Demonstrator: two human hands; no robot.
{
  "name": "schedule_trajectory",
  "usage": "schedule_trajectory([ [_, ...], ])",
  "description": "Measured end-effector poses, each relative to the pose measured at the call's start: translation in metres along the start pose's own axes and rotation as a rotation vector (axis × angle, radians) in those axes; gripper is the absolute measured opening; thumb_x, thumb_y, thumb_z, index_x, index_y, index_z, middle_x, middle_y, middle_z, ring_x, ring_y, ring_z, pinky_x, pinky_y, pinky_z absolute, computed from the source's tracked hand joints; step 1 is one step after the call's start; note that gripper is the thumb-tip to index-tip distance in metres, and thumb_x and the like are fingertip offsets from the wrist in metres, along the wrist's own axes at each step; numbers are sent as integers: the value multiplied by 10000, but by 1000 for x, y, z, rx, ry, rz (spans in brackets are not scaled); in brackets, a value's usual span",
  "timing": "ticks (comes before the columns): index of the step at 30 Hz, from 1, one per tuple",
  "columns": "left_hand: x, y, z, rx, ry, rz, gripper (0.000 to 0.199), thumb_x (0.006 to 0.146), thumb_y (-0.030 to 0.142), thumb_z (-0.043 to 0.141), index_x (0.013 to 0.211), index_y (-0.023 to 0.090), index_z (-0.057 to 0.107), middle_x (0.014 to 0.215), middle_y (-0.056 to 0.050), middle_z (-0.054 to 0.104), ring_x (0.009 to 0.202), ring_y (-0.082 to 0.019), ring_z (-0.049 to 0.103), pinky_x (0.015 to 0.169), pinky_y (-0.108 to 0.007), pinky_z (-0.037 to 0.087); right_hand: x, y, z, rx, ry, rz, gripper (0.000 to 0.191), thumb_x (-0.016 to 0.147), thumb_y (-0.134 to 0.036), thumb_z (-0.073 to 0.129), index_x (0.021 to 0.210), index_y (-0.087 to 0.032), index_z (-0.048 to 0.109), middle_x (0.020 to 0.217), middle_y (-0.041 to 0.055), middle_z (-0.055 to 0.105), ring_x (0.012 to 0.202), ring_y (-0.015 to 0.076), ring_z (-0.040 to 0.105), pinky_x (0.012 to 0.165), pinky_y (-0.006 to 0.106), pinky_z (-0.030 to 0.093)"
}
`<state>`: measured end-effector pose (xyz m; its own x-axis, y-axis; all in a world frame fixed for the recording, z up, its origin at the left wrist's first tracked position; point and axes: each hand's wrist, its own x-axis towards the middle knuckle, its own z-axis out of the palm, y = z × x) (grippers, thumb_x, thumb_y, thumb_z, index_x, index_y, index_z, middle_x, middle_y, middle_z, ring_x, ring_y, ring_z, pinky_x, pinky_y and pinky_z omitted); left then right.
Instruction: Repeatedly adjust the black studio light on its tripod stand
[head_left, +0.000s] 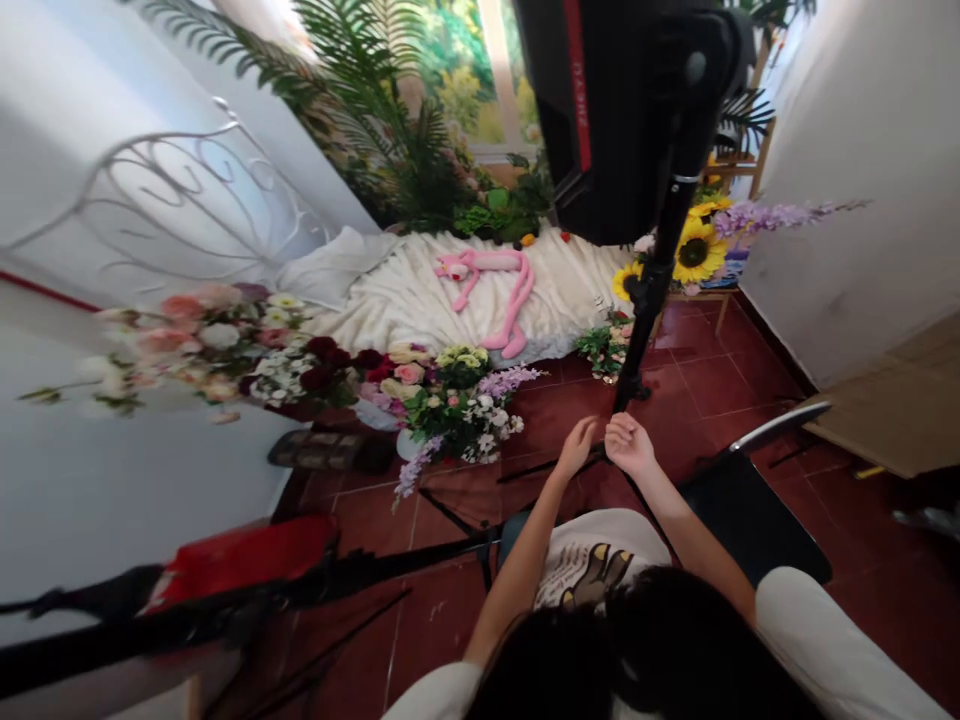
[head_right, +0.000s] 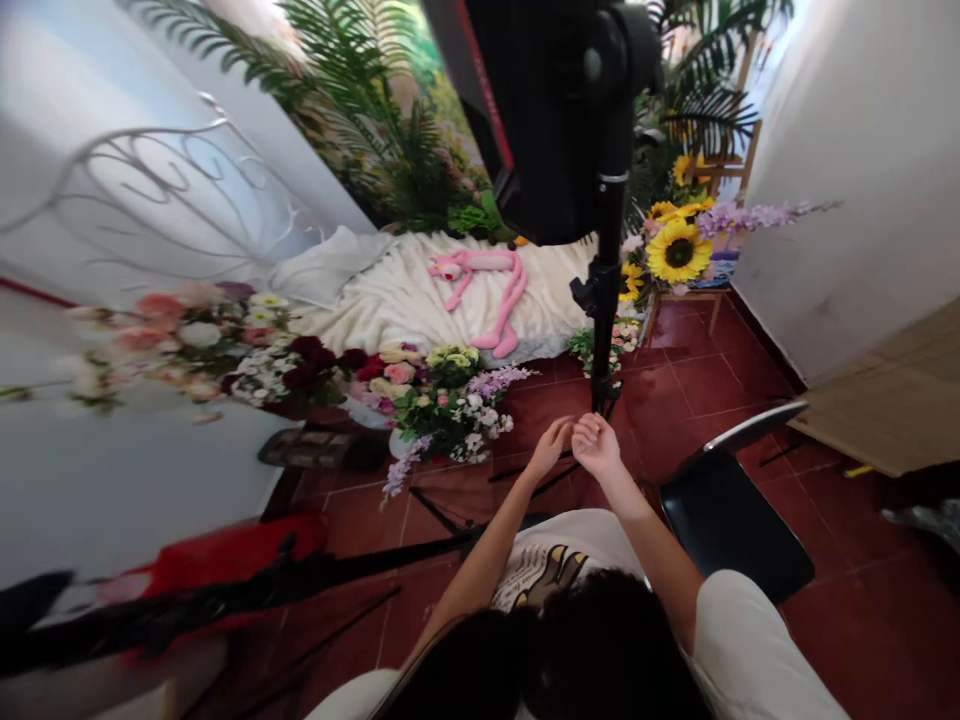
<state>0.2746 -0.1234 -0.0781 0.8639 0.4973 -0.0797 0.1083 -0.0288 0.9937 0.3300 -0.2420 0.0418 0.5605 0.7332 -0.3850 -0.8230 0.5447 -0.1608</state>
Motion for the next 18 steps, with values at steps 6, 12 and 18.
schedule_trajectory([
  [6,-121,-76,-102,30,328,-475,353,835,485,550,894,157,668,883,-75,737,875,-203,700,846,-363,561,4,33,-26,-174,-27,234,334,855,-103,477,646,-232,252,530,-76,269,422,93,259,389,172,304],
  [12,-218,-53,-187,291,657,-626,348,865,494,481,848,183,638,874,-61,738,954,-222,696,846,-346,539,16,60,-28,-182,-33,532,327,897,-134,472,654,-234,279,539,-69,295,439,97,303,386,165,326],
  [18,-252,29,-215,580,908,-566,527,826,581,532,1101,133,573,1197,-201,648,1233,-312,573,1019,-414,441,23,99,-19,-287,-103,787,307,885,-157,509,677,-232,296,553,-72,309,454,89,323,407,153,333],
])
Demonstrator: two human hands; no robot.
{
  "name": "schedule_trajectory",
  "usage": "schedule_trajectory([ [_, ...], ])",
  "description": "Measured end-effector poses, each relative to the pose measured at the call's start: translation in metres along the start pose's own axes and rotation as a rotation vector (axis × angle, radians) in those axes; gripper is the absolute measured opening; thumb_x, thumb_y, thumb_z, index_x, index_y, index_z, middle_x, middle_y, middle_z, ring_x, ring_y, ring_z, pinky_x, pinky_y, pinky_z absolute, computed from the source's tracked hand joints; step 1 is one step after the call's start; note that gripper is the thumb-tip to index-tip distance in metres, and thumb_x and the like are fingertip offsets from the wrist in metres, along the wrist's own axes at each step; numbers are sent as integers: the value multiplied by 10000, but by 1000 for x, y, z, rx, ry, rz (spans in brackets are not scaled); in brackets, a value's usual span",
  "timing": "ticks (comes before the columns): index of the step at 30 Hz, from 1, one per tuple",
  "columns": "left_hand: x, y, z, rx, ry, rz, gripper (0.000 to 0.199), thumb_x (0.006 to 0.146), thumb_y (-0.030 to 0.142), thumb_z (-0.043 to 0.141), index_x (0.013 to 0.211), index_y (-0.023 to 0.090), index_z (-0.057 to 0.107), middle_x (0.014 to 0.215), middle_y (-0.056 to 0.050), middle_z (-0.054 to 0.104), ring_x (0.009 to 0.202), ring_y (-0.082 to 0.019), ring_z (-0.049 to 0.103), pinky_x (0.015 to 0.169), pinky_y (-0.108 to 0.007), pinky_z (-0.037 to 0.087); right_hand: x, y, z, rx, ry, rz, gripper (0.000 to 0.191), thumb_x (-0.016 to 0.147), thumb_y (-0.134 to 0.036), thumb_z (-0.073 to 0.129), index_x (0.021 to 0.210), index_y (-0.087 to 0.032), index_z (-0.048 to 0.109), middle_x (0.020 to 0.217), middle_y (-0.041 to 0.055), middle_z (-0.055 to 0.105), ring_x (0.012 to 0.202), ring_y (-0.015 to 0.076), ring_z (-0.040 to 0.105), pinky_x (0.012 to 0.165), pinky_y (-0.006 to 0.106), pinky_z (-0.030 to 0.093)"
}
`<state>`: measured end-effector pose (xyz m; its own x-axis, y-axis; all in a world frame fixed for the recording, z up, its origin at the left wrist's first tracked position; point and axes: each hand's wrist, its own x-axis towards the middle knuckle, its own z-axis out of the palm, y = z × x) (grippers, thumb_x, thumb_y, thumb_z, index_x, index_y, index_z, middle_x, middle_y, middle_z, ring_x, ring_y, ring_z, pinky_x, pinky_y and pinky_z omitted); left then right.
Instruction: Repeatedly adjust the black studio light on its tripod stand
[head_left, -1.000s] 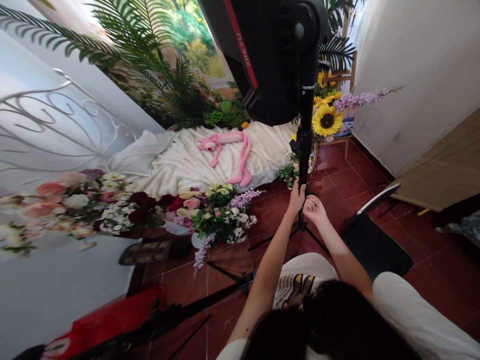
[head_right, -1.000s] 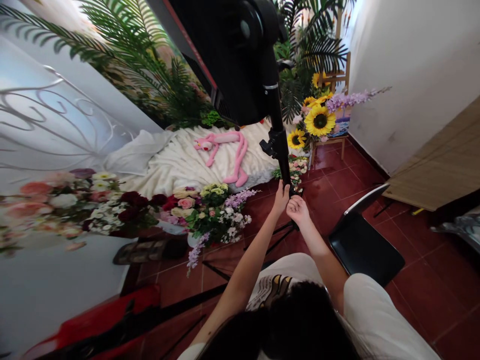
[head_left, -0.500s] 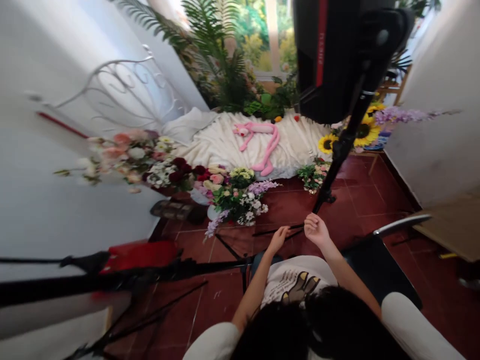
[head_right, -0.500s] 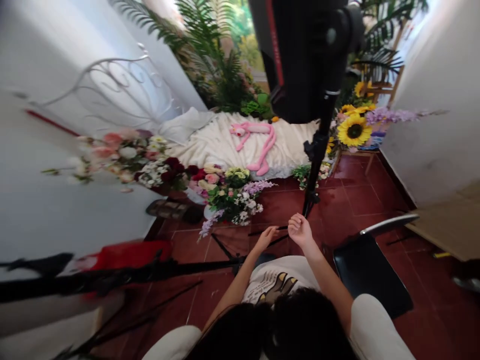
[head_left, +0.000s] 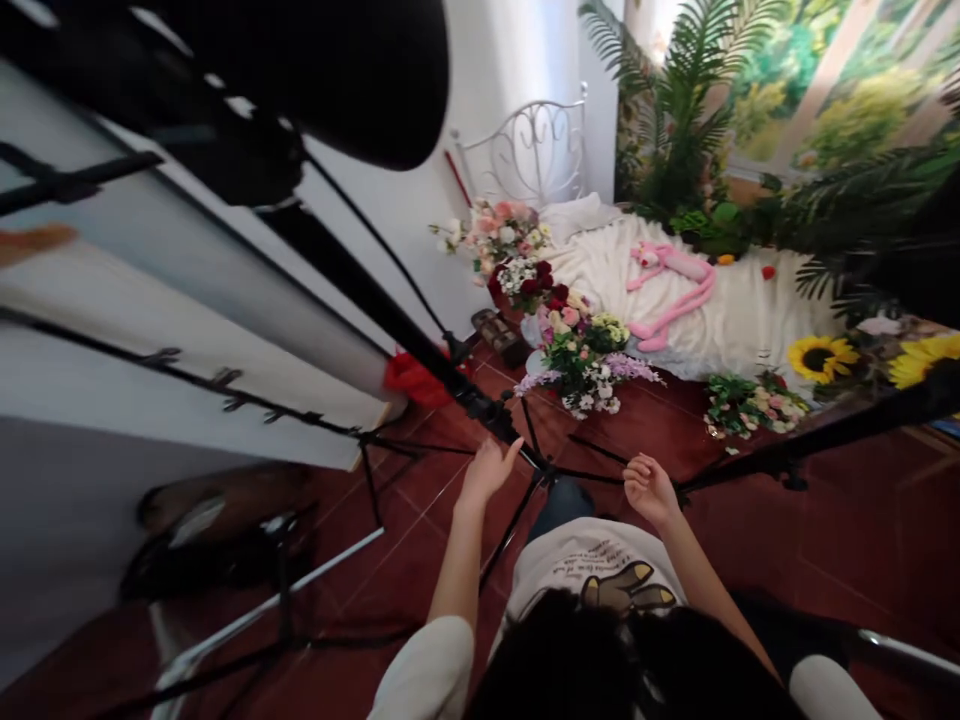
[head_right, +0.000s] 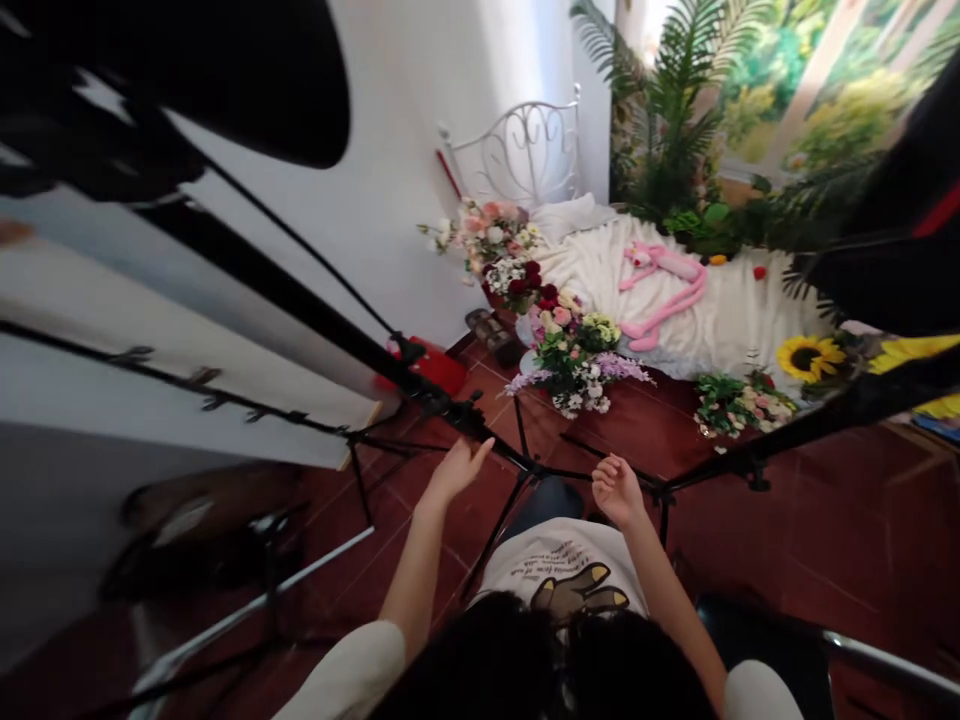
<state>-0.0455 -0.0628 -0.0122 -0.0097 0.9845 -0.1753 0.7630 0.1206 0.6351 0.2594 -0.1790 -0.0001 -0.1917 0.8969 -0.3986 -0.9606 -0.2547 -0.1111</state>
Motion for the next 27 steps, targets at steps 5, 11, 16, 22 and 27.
schedule_trajectory([
  [5,3,37,-11,-361,317,161,577,937,579,343,1330,156,362,1336,-162,552,1273,-199,530,1089,-358,387,41,22,28,-161,-20,208,272,875,-207,534,685,-226,339,558,-72,347,448,80,327,399,161,310],
  [11,22,40,14,-590,532,175,545,934,627,276,1178,177,464,1135,-118,610,1072,-182,599,971,-327,458,108,49,89,-641,2,305,151,860,-329,593,827,-190,545,644,-37,540,486,64,411,430,175,302],
  [16,30,35,20,-619,596,225,492,929,614,325,1122,187,478,1015,-93,617,947,-188,609,884,-335,482,161,79,132,-983,-102,201,313,816,-478,665,801,-174,593,620,-29,550,458,56,378,435,196,281],
  [22,36,32,28,-666,637,209,464,926,600,349,1111,197,485,1051,-105,624,966,-197,614,885,-348,486,202,94,140,-1257,-224,-4,330,718,-471,732,687,-175,590,585,-39,531,477,60,389,441,199,270],
  [27,40,32,32,-683,662,216,499,926,610,338,1132,184,497,1086,-130,629,1017,-210,618,920,-370,491,216,84,119,-1271,-372,-94,367,672,-463,731,922,-198,687,830,-11,659,623,72,494,509,182,323],
])
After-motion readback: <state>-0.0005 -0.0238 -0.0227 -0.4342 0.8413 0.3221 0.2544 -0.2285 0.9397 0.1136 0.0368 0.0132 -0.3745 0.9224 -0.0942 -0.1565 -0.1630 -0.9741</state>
